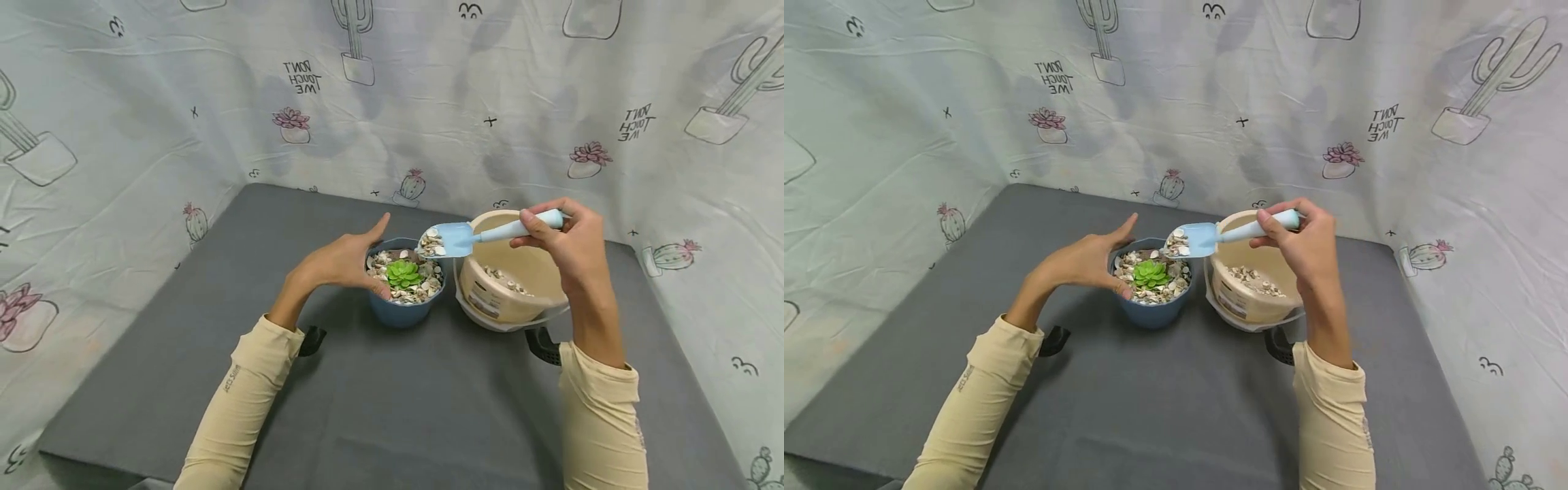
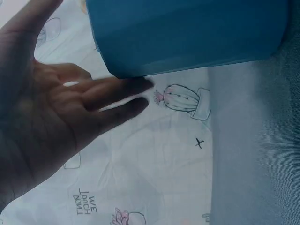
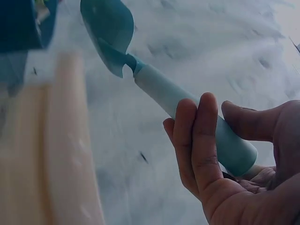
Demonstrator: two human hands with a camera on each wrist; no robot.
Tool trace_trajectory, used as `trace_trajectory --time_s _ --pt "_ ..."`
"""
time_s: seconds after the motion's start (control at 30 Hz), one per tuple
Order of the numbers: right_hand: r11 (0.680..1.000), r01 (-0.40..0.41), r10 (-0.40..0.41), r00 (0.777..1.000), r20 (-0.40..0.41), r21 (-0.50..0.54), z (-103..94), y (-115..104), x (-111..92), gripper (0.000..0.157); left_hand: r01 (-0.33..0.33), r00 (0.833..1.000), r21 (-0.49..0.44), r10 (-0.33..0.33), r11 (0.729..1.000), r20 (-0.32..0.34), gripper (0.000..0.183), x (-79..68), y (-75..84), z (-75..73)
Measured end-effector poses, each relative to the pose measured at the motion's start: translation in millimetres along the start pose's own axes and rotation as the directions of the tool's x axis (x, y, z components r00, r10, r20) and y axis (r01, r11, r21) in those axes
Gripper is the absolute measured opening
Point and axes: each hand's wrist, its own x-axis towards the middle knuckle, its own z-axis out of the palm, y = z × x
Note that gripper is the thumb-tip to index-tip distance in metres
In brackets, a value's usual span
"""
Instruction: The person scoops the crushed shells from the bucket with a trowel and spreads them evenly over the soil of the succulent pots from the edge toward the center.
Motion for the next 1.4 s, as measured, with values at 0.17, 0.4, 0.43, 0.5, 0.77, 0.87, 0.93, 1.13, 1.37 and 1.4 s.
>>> trace_trajectory --time_s 0.17,0.4,0.43,0.5,0.77,0.87,0.93,1.13,1.37,1.4 --pt "0.967 -0.032 0.048 0.997 0.056 -0.252 30.6 12 3 0.007 -0.011 0.999 -0.013 0.012 1.000 0.038 0.146 -3.6 -1.1 6.1" --pt "0.816 0.177 -0.119 0.983 0.141 -0.550 56.2 11 -1 0.018 0.044 0.999 -0.002 -0.044 0.999 0.027 0.146 -6.0 -0.9 10.5" --pt "0.796 0.223 -0.159 0.974 0.162 -0.563 57.2 10 -1 0.017 0.055 0.998 -0.002 -0.055 0.998 0.027 0.146 -5.5 -0.1 10.4" --pt "0.755 0.317 -0.236 0.948 0.212 -0.574 58.1 10 -3 0.016 0.073 0.997 -0.003 -0.072 0.997 0.030 0.147 -5.1 1.6 9.7" --pt "0.643 0.558 -0.425 0.830 0.362 -0.524 49.8 10 -9 0.021 0.088 0.996 -0.009 -0.087 0.996 0.031 0.144 -4.6 5.3 8.6" --pt "0.655 0.577 -0.456 0.817 0.353 -0.488 41.5 7 -12 0.022 0.088 0.996 -0.028 -0.087 0.996 0.011 0.145 -6.7 6.3 11.4" --pt "0.670 0.572 -0.479 0.820 0.313 -0.473 32.0 4 -15 0.023 0.088 0.996 -0.034 -0.089 0.995 -0.009 0.146 -7.1 7.4 13.8" --pt "0.656 0.487 -0.509 0.849 0.138 -0.577 -15.8 -14 -20 0.027 0.139 0.990 0.032 -0.137 0.990 -0.041 0.149 -7.9 18.9 18.1" --pt "0.509 0.396 -0.485 0.865 0.125 -0.764 -54.2 -21 -20 0.028 0.080 0.982 0.052 -0.070 0.995 -0.177 0.123 6.9 61.0 23.6" --pt "0.469 0.391 -0.475 0.868 0.147 -0.792 -55.2 -17 -19 0.027 0.056 0.981 0.056 -0.045 0.997 -0.191 0.118 11.9 68.8 25.8"
